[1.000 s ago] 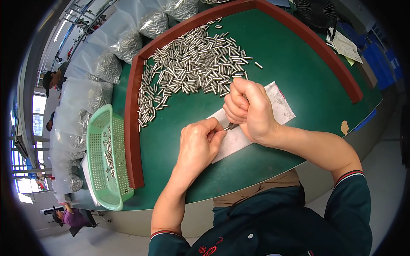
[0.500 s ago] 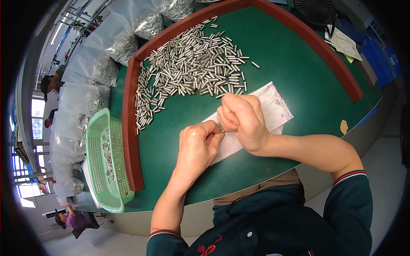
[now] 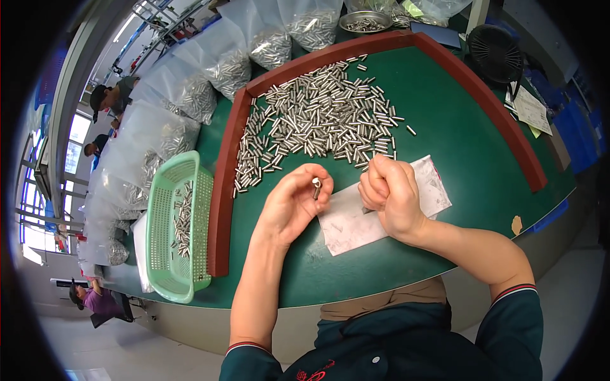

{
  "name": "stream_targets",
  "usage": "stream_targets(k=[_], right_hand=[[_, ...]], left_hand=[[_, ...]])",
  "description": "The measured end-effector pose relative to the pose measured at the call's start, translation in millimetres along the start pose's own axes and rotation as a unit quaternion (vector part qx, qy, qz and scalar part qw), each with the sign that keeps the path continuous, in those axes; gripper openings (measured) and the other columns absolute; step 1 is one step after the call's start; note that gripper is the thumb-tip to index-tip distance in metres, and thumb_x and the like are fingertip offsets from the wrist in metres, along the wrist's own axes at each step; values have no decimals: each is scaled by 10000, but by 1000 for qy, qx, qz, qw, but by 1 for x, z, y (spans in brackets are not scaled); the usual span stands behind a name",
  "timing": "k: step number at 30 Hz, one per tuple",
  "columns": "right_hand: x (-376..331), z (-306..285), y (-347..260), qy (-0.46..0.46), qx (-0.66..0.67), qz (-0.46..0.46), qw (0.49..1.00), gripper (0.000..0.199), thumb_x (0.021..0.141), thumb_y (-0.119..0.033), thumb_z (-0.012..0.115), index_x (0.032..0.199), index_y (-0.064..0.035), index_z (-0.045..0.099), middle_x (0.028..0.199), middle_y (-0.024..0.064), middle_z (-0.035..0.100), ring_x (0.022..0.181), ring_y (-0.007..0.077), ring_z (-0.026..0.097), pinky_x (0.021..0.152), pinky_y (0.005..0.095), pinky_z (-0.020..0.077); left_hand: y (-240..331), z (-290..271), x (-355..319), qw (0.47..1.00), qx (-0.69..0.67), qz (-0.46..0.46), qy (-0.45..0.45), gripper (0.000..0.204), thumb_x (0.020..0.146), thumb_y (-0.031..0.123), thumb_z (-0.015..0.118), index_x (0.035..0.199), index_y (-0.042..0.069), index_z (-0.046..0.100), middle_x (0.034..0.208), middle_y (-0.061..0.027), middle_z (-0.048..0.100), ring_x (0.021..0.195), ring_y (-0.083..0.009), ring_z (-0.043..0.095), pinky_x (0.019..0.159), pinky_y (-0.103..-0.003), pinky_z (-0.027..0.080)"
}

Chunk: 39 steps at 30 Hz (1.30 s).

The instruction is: Picking up individual metal pins from a bulk pile, inspecting them, and using a small hand tool to scrape the tips before sorting them into a basket.

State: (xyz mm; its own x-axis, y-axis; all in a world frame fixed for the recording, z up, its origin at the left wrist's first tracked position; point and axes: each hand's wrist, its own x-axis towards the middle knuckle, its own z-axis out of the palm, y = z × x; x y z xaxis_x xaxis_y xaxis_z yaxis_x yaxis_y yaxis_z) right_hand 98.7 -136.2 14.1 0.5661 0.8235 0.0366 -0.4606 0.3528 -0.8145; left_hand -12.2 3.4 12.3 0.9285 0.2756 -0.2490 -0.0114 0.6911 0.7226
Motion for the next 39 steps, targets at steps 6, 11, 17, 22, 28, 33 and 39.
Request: stream_targets(k=[6,11,17,22,28,33,39], right_hand=[[1,0,0,-12,-12,-3,1000,419,904,-232,314,509,-108,258,419,-17,242,395,79,169,390,245,158],[3,1,2,-26,-19,-10,999,415,901,-226,318,509,-104,258,420,-14,246,396,80,173,389,247,162],[-19,2,1,-95,-194,-133,967,373,875,-192,393,548,-22,339,493,-2,341,478,74,321,443,263,282],[-26,8,6,-175,-239,-218,930,331,820,-121,426,514,-3,383,447,103,384,381,206,374,401,325,316],[-26,6,6,-164,-227,-235,931,334,822,-119,418,512,-2,374,443,108,387,372,217,382,396,327,318],[-26,5,4,-167,-221,-226,934,324,813,-121,427,520,3,370,450,121,375,382,230,379,404,337,319],[-25,6,9,-174,-226,-246,926,298,797,-120,439,533,10,395,460,137,383,389,247,386,414,344,326]], left_hand=[[5,-16,22,825,438,262,243,203,813,203,595,729,25,543,547,31,440,466,-70,364,445,-217,286],[16,-20,38,624,644,315,312,185,797,198,584,809,13,587,495,-56,441,438,-178,429,452,-331,348],[48,5,84,535,735,345,233,195,799,228,555,777,41,604,587,-156,564,561,-336,559,537,-413,426],[53,0,157,485,793,326,172,252,814,307,518,856,73,600,680,-187,598,677,-359,578,618,-450,446],[47,2,192,431,856,222,181,457,763,482,510,986,85,547,783,-205,612,779,-372,584,697,-453,448],[23,12,162,457,818,322,138,174,773,221,496,780,59,559,639,-190,579,618,-370,571,565,-465,452],[-8,18,107,499,769,380,123,131,758,120,531,677,18,520,603,-182,553,554,-359,540,506,-443,421]])
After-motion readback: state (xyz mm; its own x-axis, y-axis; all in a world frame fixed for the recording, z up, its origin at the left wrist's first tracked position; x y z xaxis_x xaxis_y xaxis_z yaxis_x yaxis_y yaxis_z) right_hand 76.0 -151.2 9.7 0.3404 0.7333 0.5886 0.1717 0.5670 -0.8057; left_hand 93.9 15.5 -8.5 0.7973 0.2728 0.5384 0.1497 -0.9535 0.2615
